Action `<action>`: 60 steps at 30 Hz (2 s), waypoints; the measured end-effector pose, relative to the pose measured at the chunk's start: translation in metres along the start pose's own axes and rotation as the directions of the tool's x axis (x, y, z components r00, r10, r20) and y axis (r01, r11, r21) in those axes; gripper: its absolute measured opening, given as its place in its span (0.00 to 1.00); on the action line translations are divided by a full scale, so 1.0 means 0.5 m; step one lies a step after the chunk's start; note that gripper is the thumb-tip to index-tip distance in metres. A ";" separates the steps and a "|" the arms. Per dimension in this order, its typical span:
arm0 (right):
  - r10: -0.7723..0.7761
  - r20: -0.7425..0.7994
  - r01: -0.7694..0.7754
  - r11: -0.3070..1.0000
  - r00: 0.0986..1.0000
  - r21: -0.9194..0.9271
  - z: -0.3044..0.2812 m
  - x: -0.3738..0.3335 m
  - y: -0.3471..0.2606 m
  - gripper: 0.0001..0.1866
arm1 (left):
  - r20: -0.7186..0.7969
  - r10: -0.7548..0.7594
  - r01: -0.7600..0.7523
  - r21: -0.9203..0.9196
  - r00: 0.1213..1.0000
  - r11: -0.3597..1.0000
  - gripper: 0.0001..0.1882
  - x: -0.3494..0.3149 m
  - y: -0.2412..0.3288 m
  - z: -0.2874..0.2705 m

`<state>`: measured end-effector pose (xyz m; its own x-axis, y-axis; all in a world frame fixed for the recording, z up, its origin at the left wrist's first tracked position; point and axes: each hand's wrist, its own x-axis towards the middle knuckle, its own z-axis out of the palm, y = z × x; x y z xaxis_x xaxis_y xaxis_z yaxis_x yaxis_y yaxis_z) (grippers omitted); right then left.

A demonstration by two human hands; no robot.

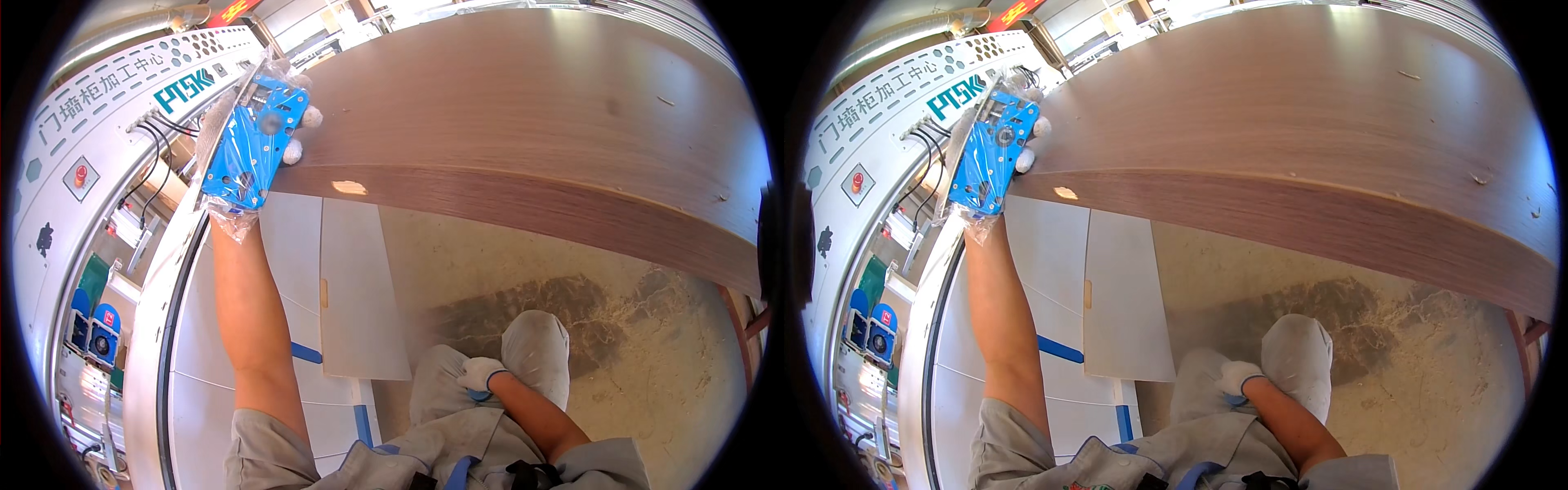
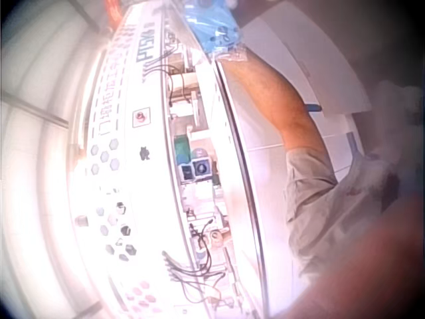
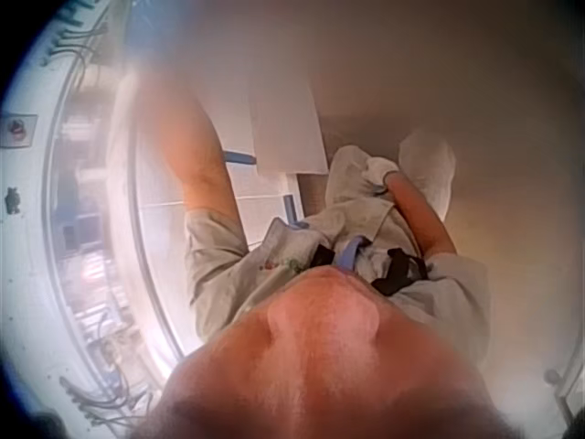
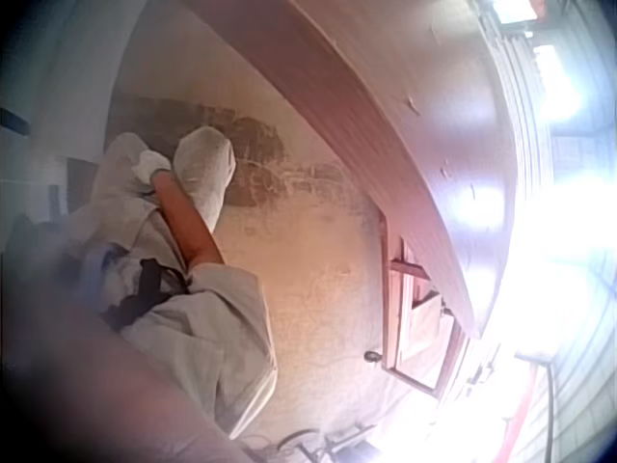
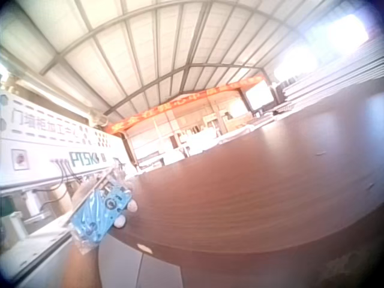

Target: The person measures a wooden board with a tape measure, retrieves and unboxes hardware from a cardboard box, and measures the hardware with the tape measure before holding it against the board.

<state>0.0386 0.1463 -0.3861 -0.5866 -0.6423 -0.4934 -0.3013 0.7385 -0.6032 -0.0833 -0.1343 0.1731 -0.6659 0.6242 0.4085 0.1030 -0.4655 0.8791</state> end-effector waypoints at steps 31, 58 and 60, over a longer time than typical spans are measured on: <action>0.021 0.041 -0.020 1.000 0.999 -0.024 -0.010 0.003 -0.002 0.30 | 0.015 -0.037 0.038 -0.100 0.999 0.994 0.37 0.004 0.013 -0.007; 0.018 0.049 -0.018 1.000 0.999 -0.003 -0.022 -0.009 -0.011 0.30 | -0.004 0.046 -0.046 -0.034 0.999 0.998 0.37 -0.002 -0.006 0.004; 0.017 0.060 -0.017 1.000 0.998 -0.003 -0.028 -0.013 -0.014 0.29 | -0.020 0.024 -0.025 -0.030 0.999 0.999 0.37 -0.001 0.002 0.007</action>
<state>0.0341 0.1481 -0.3697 -0.5452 -0.6409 -0.5403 -0.2936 0.7498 -0.5930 -0.0800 -0.1328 0.1744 -0.6782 0.5997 0.4247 0.0972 -0.4997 0.8608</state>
